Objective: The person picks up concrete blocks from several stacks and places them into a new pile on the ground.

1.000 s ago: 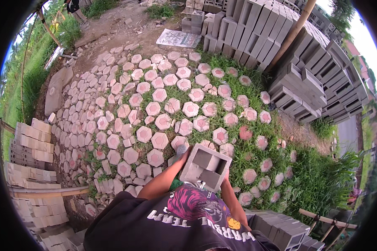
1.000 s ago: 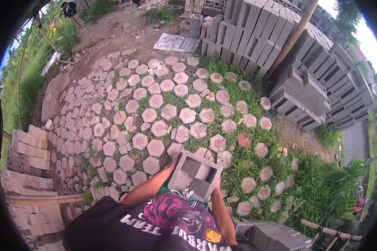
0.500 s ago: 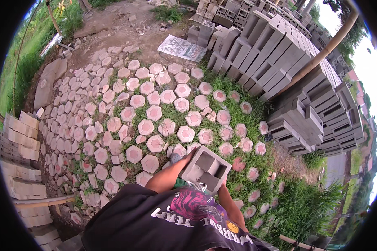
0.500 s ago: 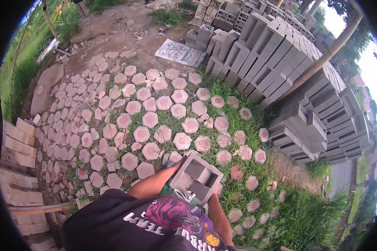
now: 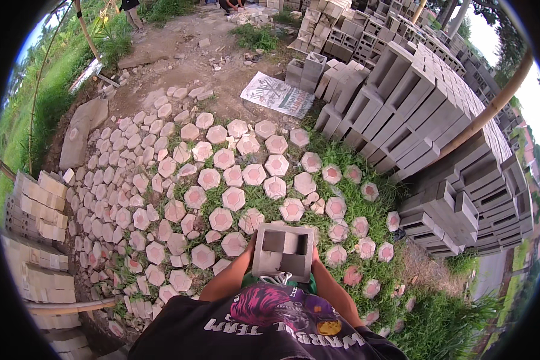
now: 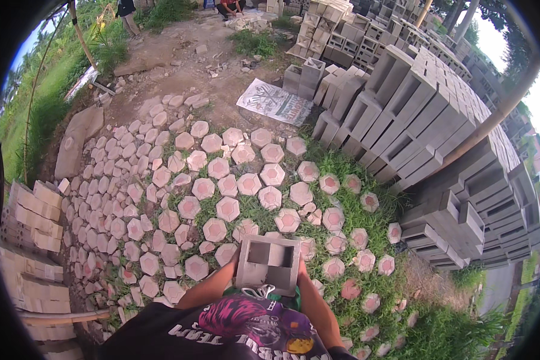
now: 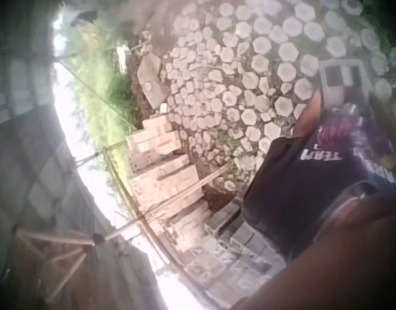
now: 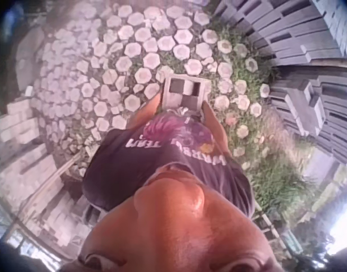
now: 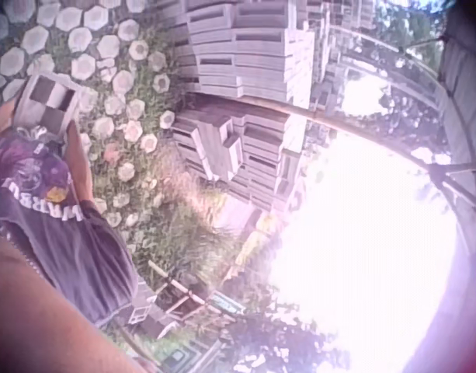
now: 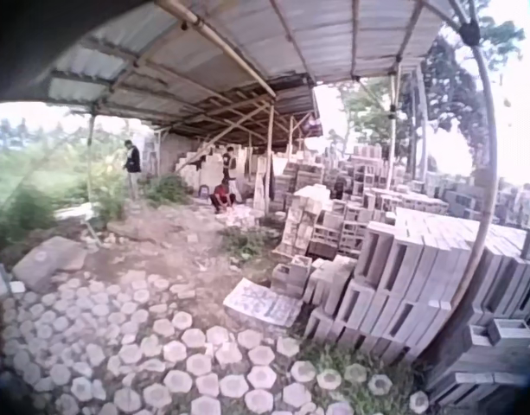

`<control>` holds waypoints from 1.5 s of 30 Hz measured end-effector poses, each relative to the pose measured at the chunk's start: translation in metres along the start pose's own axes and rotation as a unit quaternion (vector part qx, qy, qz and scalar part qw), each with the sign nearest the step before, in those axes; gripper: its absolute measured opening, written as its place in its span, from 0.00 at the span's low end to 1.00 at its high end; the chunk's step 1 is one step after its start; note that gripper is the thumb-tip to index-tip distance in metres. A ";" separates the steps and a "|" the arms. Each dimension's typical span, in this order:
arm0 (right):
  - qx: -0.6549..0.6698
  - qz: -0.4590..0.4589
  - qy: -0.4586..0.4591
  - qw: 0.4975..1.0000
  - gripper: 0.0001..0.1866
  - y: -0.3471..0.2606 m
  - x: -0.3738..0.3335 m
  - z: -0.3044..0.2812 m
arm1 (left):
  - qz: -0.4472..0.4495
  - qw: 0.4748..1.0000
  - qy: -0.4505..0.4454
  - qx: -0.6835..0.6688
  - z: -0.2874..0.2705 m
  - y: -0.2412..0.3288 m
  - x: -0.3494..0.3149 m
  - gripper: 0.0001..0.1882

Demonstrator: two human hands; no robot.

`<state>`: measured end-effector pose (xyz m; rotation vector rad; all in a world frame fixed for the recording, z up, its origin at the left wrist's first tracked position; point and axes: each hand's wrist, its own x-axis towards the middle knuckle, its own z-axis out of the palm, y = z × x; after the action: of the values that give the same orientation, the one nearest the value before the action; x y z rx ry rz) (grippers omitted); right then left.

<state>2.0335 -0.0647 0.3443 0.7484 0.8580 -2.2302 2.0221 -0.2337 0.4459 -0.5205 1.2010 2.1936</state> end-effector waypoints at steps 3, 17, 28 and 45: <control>-0.006 0.053 -0.039 0.998 0.30 -0.024 0.055 0.029 | 0.015 0.999 0.035 -0.012 -0.011 0.030 0.032 0.38; -0.054 0.168 -0.095 0.980 0.30 -0.257 0.240 0.074 | 0.070 0.978 0.175 -0.084 0.008 0.176 0.208 0.38; -0.018 0.107 -0.036 0.993 0.30 -0.372 0.318 0.072 | 0.071 0.976 0.175 -0.104 0.014 0.286 0.340 0.38; -0.017 -0.140 -0.010 0.990 0.26 -0.618 0.582 0.258 | 0.093 0.990 0.086 -0.062 -0.029 0.613 0.609 0.37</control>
<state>1.1463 -0.0876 0.3383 0.6206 1.0425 -2.4553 1.1642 -0.3381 0.4612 -0.6860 1.2514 2.4334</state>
